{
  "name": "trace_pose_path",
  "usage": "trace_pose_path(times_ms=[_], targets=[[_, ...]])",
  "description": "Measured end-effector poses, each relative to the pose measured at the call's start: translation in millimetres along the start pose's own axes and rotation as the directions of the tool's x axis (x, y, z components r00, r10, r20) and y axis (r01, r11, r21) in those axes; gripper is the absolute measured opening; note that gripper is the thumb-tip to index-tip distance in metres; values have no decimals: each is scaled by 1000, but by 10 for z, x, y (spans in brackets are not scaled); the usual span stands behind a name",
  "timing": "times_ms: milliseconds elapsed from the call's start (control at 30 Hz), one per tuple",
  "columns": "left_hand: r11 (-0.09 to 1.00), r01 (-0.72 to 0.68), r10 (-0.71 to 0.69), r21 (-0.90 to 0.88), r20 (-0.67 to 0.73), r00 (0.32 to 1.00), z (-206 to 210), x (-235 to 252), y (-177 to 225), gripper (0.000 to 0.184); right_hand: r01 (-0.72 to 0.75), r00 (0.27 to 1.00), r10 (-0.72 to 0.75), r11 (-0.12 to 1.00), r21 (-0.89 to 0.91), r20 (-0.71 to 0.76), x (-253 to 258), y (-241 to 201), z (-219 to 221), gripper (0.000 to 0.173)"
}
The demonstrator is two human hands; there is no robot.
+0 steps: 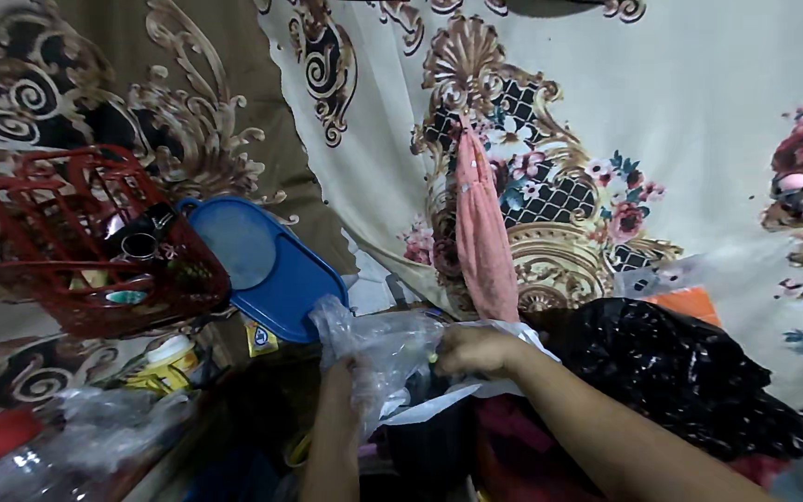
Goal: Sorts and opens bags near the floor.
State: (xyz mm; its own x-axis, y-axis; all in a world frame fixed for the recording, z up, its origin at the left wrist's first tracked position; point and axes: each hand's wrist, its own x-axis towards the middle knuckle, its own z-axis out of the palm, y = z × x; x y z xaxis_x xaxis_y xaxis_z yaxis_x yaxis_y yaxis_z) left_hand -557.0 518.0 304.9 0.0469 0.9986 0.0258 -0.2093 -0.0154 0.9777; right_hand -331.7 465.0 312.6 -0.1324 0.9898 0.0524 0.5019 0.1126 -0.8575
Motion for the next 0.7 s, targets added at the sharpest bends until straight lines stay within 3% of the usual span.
trace_pose_path(times_ms=[100, 267, 333, 367, 433, 500, 600, 700], targets=[[999, -52, 53, 14, -23, 998, 64, -17, 16, 24, -50, 998, 36, 946, 319, 50, -37, -60, 132, 44], [990, -138, 140, -25, 135, 981, 40, -64, 12, 22, -26, 954, 192, 817, 576, -230, 71, -162, 199, 23], [987, -152, 126, 57, 316, 940, -32, -122, -9, 22, -35, 945, 222, 801, 598, -242, 102, -127, 162, 18], [973, -175, 106, 149, 387, 916, -53, -126, -18, 33, -48, 946, 227, 805, 591, -233, 104, -113, 144, 17], [886, -252, 83, 389, 402, 912, -24, -147, 15, 46, -88, 957, 217, 848, 523, -192, 68, -110, 123, 18], [805, -298, 115, 513, 359, 926, -6, -89, -3, 43, -125, 975, 188, 902, 413, -116, 24, -111, 111, 22], [838, -258, 162, 481, 233, 959, -22, -48, 72, 24, -81, 993, 107, 933, 352, -57, 10, -44, 66, 17], [920, -228, 156, 320, 237, 959, -121, 57, 99, 29, -13, 996, 47, 909, 417, -71, 15, 62, -17, 16]])
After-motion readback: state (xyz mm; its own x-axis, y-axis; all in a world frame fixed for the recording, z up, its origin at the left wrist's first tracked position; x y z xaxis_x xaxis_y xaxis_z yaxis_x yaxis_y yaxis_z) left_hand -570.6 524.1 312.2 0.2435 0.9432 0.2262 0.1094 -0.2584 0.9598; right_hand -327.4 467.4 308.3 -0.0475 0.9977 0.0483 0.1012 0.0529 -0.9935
